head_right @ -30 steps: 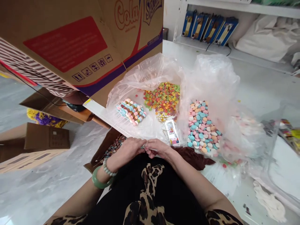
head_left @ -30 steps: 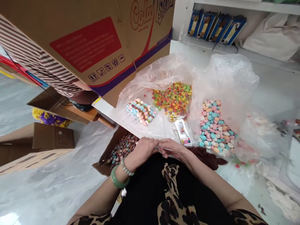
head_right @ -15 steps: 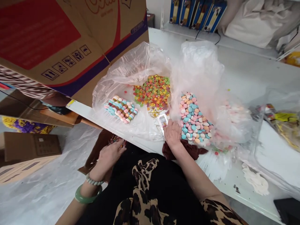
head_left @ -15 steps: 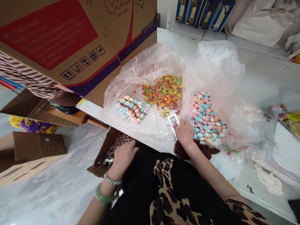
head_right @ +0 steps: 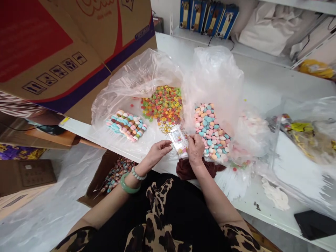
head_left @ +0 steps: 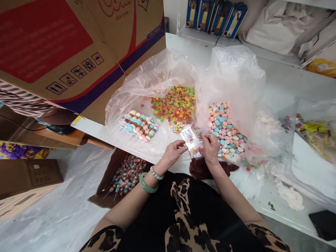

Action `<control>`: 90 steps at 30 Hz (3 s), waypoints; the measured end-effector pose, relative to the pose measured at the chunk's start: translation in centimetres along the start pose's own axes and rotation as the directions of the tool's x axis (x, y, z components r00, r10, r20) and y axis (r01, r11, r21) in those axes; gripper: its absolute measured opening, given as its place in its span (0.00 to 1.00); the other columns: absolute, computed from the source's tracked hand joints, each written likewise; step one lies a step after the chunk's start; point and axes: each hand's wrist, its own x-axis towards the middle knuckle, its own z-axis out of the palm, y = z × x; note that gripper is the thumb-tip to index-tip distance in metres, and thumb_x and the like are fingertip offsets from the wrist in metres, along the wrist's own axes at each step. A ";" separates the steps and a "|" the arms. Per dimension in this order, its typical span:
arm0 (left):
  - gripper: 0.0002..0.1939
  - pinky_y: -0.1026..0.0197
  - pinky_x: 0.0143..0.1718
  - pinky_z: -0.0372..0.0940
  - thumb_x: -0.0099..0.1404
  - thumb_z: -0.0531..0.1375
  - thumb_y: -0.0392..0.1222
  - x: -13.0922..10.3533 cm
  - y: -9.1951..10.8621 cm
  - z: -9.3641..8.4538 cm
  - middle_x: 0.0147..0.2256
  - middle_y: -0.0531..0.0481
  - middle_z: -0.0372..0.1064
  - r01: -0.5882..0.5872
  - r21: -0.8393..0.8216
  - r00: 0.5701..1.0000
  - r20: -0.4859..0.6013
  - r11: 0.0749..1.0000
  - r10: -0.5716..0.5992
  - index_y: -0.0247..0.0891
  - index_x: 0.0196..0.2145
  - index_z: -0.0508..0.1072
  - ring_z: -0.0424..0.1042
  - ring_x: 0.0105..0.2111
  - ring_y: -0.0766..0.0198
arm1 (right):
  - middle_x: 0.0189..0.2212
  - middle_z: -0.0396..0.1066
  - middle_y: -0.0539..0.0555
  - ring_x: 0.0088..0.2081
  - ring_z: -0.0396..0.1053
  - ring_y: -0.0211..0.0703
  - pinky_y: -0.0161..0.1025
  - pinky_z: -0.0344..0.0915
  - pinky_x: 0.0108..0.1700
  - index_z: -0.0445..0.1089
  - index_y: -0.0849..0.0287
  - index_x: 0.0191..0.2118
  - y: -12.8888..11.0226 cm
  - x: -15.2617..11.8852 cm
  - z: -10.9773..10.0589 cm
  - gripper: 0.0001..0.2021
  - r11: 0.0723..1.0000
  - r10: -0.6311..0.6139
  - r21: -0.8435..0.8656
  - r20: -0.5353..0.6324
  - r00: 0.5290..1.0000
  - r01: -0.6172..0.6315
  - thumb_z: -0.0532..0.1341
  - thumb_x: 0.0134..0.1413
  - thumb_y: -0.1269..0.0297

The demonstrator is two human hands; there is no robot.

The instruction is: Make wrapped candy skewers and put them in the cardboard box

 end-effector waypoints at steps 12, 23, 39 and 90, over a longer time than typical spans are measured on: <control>0.18 0.62 0.27 0.66 0.44 0.72 0.47 -3.2 -0.8 -5.7 0.26 0.48 0.74 0.118 -0.414 0.944 -0.235 0.903 -0.231 0.31 0.28 0.76 0.70 0.23 0.67 | 0.24 0.69 0.47 0.29 0.66 0.40 0.35 0.59 0.34 0.71 0.53 0.32 -5.9 -3.0 8.4 0.11 0.994 -0.107 0.094 0.640 0.761 0.062 0.54 0.59 0.57; 0.14 0.66 0.21 0.63 0.48 0.71 0.41 -8.6 -3.4 -15.8 0.23 0.53 0.71 -0.112 -0.618 0.787 -0.533 0.778 -0.311 0.32 0.30 0.74 0.66 0.18 0.70 | 0.42 0.76 0.54 0.42 0.73 0.45 0.38 0.59 0.39 0.70 0.53 0.42 -10.7 -5.2 16.6 0.16 0.747 -0.069 -0.225 0.910 0.410 0.625 0.46 0.68 0.56; 0.09 0.64 0.31 0.64 0.47 0.67 0.40 -2.7 -0.3 -12.9 0.26 0.51 0.71 -0.104 -0.378 0.894 -0.441 0.920 -0.080 0.36 0.23 0.70 0.68 0.27 0.67 | 0.25 0.70 0.48 0.30 0.67 0.45 0.37 0.53 0.33 0.67 0.53 0.37 -3.0 -1.3 8.8 0.08 0.917 0.066 -0.357 0.577 0.814 0.178 0.53 0.56 0.60; 0.17 0.66 0.13 0.55 0.50 0.68 0.47 1.2 1.4 -6.6 0.20 0.52 0.69 0.101 -0.216 0.918 -0.356 0.971 -0.174 0.35 0.35 0.72 0.66 0.14 0.66 | 0.26 0.71 0.49 0.30 0.68 0.41 0.36 0.60 0.36 0.72 0.53 0.27 -2.2 -3.7 2.9 0.11 0.997 -0.049 -0.015 0.572 0.819 0.070 0.55 0.55 0.60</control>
